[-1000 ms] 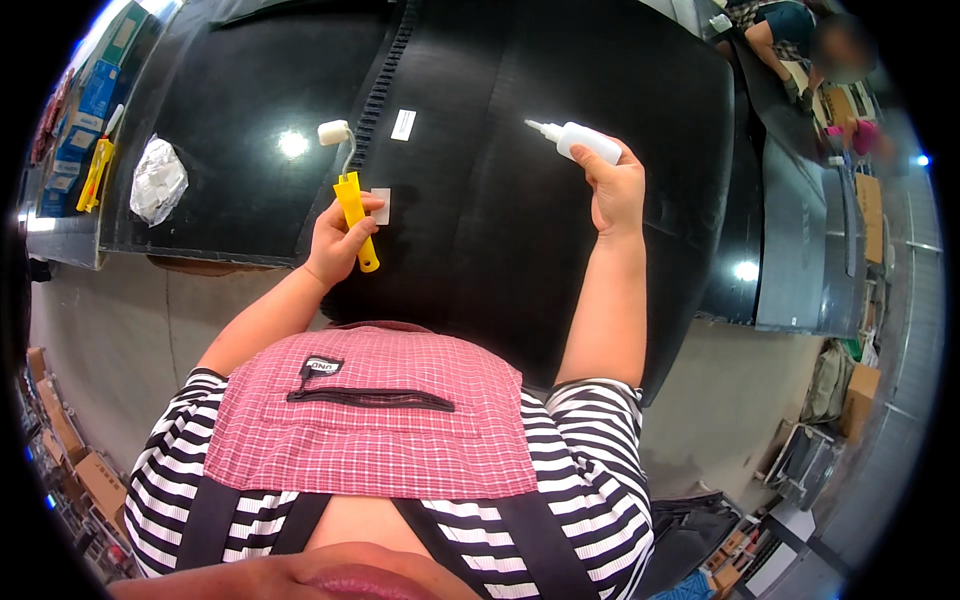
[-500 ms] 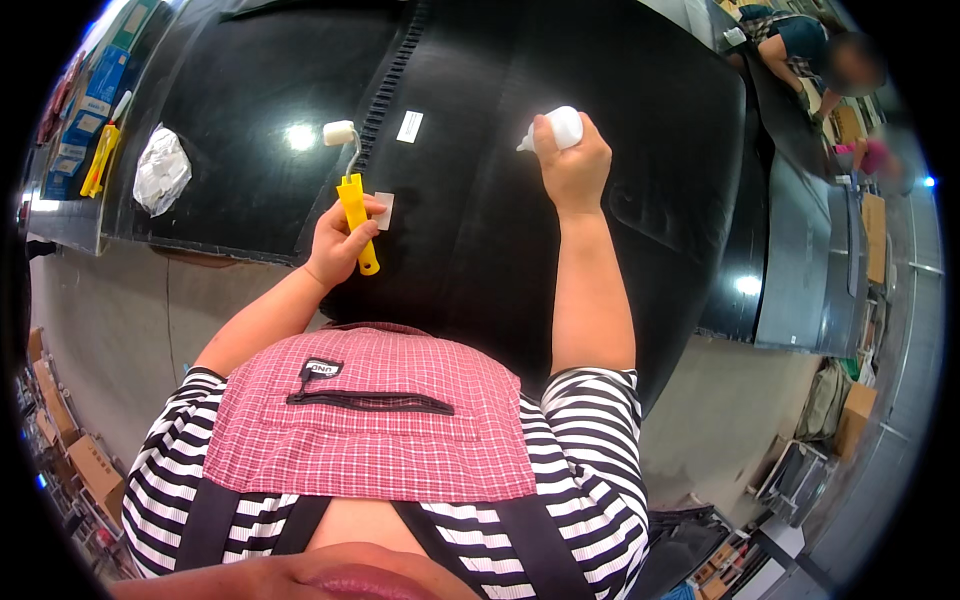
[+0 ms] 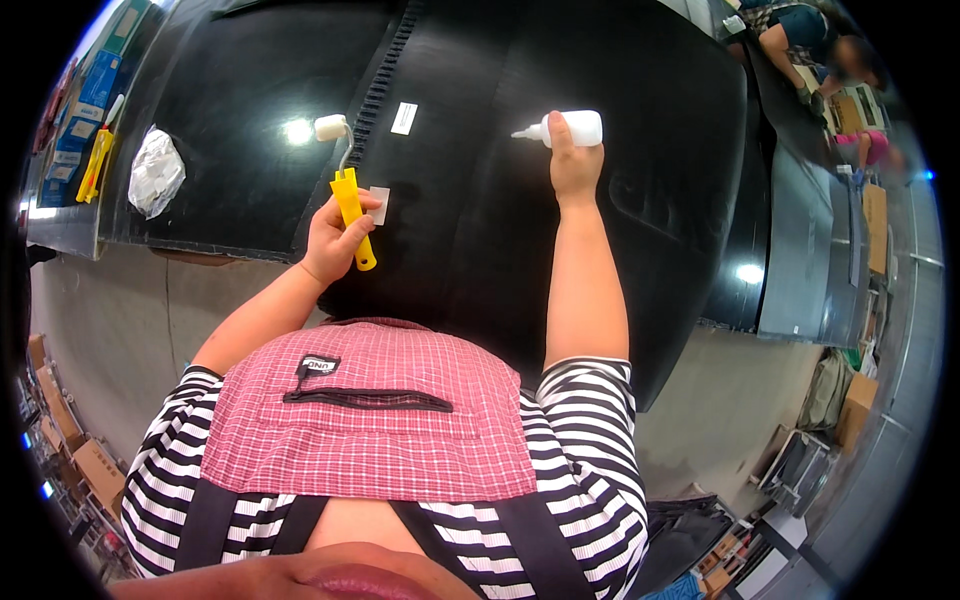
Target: The person applies adhesive from a white bottle onto small rectangular patches on a large black mat. They use a yellow roller to smooth the patches and then lift and stack the mat with other similar mats on a table.
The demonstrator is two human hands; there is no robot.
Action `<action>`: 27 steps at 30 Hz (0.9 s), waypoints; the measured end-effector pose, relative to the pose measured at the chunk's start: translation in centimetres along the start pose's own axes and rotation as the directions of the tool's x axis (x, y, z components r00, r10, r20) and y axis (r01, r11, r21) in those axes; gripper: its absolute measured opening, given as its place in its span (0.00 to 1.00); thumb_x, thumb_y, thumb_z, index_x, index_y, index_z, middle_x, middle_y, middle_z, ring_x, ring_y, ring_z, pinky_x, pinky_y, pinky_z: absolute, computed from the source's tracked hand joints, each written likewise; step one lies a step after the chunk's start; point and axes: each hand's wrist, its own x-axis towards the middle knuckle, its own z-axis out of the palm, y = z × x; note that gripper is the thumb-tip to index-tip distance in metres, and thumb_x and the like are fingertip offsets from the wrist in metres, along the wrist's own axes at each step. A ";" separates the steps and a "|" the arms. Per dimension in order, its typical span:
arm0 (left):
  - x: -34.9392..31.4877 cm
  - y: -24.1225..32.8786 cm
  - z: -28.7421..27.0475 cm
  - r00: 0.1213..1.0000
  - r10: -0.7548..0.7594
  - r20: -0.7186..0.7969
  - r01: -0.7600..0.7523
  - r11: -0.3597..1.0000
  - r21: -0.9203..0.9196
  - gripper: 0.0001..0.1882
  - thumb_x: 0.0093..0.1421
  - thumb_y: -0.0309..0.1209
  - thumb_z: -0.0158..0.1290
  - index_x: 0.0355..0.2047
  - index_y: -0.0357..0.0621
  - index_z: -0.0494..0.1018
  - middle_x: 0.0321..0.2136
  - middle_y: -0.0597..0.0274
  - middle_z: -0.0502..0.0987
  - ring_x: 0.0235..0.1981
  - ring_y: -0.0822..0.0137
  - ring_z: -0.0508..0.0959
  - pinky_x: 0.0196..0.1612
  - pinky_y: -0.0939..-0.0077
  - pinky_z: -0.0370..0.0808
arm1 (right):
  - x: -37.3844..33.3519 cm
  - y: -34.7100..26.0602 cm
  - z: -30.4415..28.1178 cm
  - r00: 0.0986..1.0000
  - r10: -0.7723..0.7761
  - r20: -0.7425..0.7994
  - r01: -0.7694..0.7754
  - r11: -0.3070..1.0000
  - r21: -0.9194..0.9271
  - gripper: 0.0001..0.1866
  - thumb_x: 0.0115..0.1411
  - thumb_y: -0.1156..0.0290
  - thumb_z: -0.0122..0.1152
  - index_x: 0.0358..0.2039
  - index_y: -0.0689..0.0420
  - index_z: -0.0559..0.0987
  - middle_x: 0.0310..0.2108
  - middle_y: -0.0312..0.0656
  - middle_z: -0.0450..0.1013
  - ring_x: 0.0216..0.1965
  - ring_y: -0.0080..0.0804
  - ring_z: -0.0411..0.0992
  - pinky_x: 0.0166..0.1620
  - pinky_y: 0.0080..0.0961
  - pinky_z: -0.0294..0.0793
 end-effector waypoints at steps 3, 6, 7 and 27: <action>0.0 0.1 0.1 1.000 -0.018 0.000 0.018 0.999 -0.034 0.10 0.65 0.29 0.57 0.45 0.38 0.77 0.45 0.60 0.73 0.44 0.69 0.75 0.49 0.75 0.72 | 0.2 1.1 0.6 0.998 0.006 -0.055 -0.012 0.996 -0.092 0.20 0.64 0.53 0.65 0.37 0.60 0.84 0.34 0.41 0.82 0.38 0.36 0.80 0.44 0.30 0.75; 0.0 0.2 0.1 1.000 -0.028 -0.002 0.028 0.999 -0.041 0.10 0.65 0.29 0.57 0.45 0.39 0.77 0.45 0.60 0.73 0.44 0.69 0.75 0.50 0.75 0.72 | 0.4 1.9 0.7 0.998 -0.017 -0.066 0.010 0.994 -0.113 0.21 0.64 0.51 0.64 0.37 0.59 0.84 0.35 0.42 0.83 0.39 0.39 0.81 0.45 0.32 0.76; 0.0 0.1 0.0 1.000 -0.026 -0.002 0.026 0.999 -0.032 0.10 0.65 0.29 0.57 0.45 0.39 0.77 0.45 0.60 0.73 0.44 0.69 0.75 0.50 0.75 0.72 | 0.4 1.9 0.8 0.998 -0.023 -0.066 0.014 0.991 -0.130 0.21 0.64 0.50 0.63 0.37 0.59 0.84 0.35 0.43 0.83 0.39 0.40 0.81 0.45 0.32 0.76; 0.0 -0.5 0.1 1.000 -0.020 -0.016 0.019 0.999 -0.031 0.10 0.64 0.28 0.57 0.44 0.38 0.77 0.45 0.59 0.74 0.45 0.67 0.75 0.51 0.73 0.72 | 0.3 2.6 1.0 0.991 -0.073 -0.111 0.052 0.982 -0.180 0.23 0.65 0.47 0.61 0.36 0.57 0.85 0.34 0.45 0.83 0.38 0.44 0.82 0.44 0.35 0.77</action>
